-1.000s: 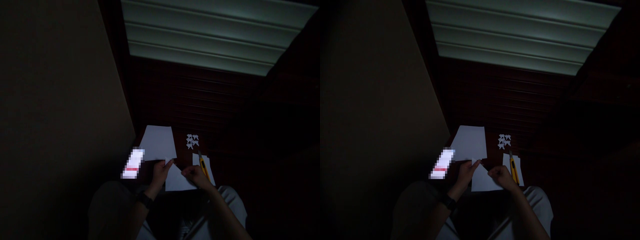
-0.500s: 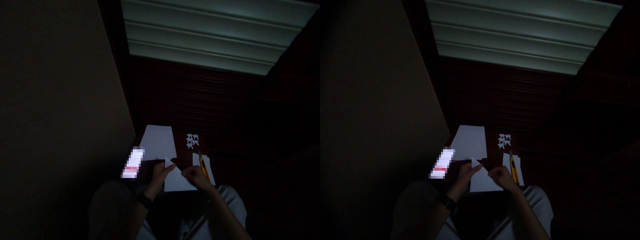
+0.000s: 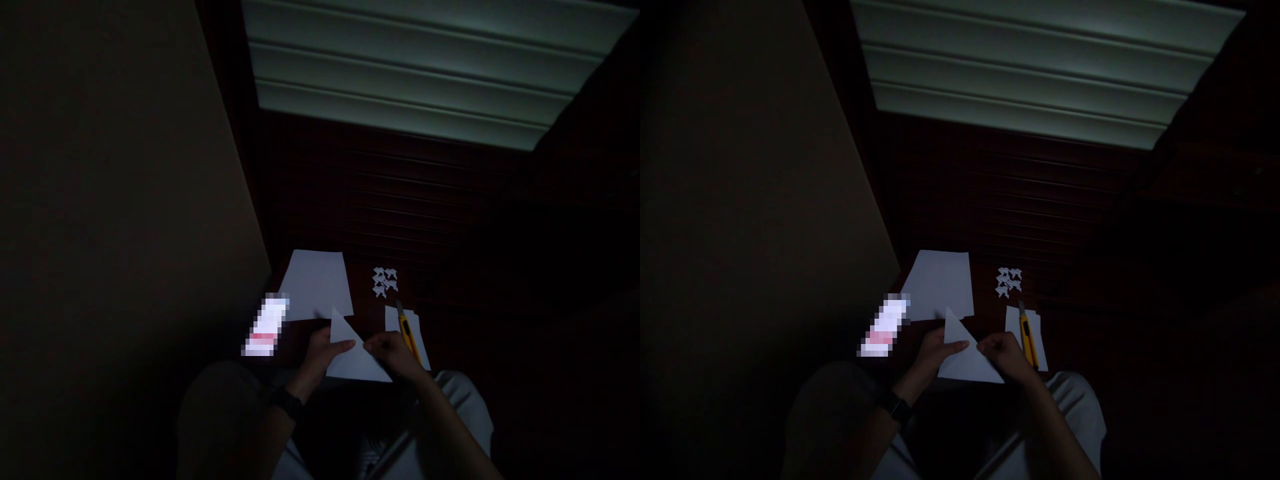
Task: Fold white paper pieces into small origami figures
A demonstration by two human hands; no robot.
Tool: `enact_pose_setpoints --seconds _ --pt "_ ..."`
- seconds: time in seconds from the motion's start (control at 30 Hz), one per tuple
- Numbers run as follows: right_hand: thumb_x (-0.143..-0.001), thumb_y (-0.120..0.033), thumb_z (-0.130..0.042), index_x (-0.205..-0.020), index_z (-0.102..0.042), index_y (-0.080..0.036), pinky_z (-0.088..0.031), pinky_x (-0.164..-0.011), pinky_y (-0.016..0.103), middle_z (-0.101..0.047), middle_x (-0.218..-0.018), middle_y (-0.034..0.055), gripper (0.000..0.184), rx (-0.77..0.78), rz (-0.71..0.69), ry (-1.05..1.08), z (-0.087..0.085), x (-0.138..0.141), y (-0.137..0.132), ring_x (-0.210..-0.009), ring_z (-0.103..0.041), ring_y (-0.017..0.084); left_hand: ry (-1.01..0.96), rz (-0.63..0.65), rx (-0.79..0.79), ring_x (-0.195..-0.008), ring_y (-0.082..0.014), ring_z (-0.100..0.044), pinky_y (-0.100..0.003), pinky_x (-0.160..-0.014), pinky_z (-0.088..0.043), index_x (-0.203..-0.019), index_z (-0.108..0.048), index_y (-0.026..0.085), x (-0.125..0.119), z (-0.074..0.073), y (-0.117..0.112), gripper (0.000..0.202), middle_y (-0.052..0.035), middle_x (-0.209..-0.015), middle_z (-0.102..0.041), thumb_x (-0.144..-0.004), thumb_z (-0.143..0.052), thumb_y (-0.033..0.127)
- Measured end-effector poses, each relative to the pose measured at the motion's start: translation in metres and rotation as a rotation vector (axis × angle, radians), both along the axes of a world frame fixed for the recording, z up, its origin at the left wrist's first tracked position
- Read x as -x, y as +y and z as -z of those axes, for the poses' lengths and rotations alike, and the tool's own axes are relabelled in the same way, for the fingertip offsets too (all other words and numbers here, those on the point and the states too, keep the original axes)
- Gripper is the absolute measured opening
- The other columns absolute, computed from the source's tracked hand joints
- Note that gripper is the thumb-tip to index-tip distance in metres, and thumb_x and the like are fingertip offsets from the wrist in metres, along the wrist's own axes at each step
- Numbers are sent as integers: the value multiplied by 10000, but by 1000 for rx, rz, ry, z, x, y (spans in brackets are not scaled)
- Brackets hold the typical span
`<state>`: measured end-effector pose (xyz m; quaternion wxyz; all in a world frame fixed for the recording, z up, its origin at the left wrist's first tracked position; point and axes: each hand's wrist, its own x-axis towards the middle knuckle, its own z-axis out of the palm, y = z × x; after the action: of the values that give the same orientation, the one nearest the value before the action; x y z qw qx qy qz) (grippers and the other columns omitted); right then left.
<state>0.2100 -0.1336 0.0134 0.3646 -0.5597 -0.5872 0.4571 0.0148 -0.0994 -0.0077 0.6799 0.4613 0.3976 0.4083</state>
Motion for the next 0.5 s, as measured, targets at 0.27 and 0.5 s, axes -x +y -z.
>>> enact_pose_setpoints --seconds 0.27,0.5 --pt "-715 -383 -588 -739 -676 -131 -411 -600 250 -655 -705 44 267 23 24 4 4 -2 -1 -657 -562 166 35 -44 -10 -674 -222 -636 -284 -583 -469 -841 -630 102 0 1 3 323 -101 -801 -679 -605 -717 305" --pt "-698 -373 -617 -736 -671 -133 -404 -574 236 -648 -692 35 249 70 23 114 0 -1 -4 -629 -554 150 -29 60 38 -719 -237 -640 -302 -610 -479 -932 -620 104 2 -16 0 392 -119 -872 -672 -605 -718 298"
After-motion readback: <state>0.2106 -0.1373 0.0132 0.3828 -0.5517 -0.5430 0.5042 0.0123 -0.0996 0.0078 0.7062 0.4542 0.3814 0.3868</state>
